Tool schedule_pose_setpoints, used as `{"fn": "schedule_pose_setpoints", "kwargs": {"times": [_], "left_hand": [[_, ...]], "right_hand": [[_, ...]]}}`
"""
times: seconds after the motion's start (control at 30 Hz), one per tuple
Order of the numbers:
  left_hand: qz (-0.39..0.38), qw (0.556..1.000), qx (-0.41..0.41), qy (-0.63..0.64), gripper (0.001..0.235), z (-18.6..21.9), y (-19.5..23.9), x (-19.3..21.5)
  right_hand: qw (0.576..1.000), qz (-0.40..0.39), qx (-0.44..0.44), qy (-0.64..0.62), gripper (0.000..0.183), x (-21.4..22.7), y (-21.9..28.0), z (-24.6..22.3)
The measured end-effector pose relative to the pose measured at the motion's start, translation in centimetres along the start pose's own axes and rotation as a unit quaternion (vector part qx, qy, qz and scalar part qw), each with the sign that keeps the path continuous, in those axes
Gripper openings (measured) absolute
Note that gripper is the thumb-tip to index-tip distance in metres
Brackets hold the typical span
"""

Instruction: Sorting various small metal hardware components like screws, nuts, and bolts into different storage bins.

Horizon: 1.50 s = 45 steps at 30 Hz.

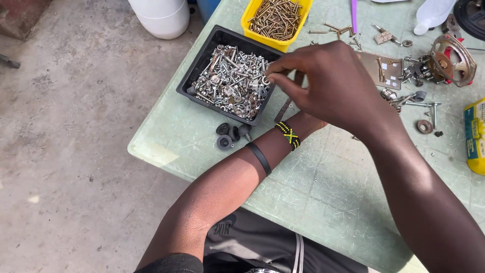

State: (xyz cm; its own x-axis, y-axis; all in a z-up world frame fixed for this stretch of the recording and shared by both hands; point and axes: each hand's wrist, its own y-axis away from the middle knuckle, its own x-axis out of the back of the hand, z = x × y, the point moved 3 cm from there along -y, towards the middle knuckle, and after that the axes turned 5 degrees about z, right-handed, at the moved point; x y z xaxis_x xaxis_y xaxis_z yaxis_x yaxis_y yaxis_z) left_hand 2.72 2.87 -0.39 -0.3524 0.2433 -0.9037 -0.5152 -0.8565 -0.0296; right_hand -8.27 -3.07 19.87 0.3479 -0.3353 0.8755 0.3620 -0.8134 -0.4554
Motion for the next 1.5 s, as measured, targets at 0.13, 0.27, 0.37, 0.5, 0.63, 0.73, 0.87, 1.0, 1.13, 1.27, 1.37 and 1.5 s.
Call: {"fn": "schedule_pose_setpoints", "kwargs": {"times": [0.13,0.27,0.37,0.5,0.63,0.73,0.87,1.0,1.13,1.27,1.37,1.5], "left_hand": [[-0.001,1.0,0.004,0.009,0.038,0.4,0.4,-0.4],[-0.024,0.999,0.031,0.032,0.038,0.4,-0.2,-0.5],[-0.058,0.994,0.058,0.071,0.033,2.3,0.8,-1.9],[-0.099,0.991,0.068,0.065,0.038,4.1,2.0,-2.8],[-0.103,0.99,0.074,0.061,0.044,4.3,2.3,-3.3],[-0.064,0.994,0.089,0.026,0.055,4.4,2.7,-3.7],[-0.047,0.993,0.1,0.038,0.058,3.8,2.5,-3.4],[-0.092,0.99,0.08,0.075,0.056,2.9,1.4,-2.5],[-0.025,0.996,0.087,0.008,0.061,5.3,3.1,-4.8],[-0.048,0.996,0.078,0.008,0.071,5.4,3.6,-5.4],[-0.076,0.995,0.061,0.022,0.069,4.7,4.1,-4.9],[-0.139,0.988,0.038,0.048,0.066,2.8,4.0,-3.8]], "right_hand": [[0.997,-0.004,-0.071,0.014,0.011,1.7,3.4,2.5],[0.988,0.031,-0.123,0.092,0.011,4.2,7.6,6.6],[0.981,0.066,-0.143,0.117,0.012,5.5,9.7,9.2],[0.985,0.072,-0.117,0.106,0.011,5.5,10.0,9.3],[0.988,0.055,-0.09,0.115,0.015,3.8,9.6,10.0],[0.981,0.02,-0.144,0.126,0.019,3.0,9.9,10.8],[0.963,-0.053,-0.184,0.189,0.01,2.5,9.9,10.9],[0.958,-0.081,-0.218,0.165,0.01,3.4,9.4,10.8],[0.973,-0.009,-0.171,0.154,0.011,5.1,8.2,8.8],[0.993,0.042,-0.108,0.016,0.011,4.5,4.6,4.1],[0.998,-0.008,-0.049,-0.046,0.014,2.2,2.4,1.8],[0.99,-0.1,-0.005,-0.103,0.019,-1.3,0.6,0.0]]}}
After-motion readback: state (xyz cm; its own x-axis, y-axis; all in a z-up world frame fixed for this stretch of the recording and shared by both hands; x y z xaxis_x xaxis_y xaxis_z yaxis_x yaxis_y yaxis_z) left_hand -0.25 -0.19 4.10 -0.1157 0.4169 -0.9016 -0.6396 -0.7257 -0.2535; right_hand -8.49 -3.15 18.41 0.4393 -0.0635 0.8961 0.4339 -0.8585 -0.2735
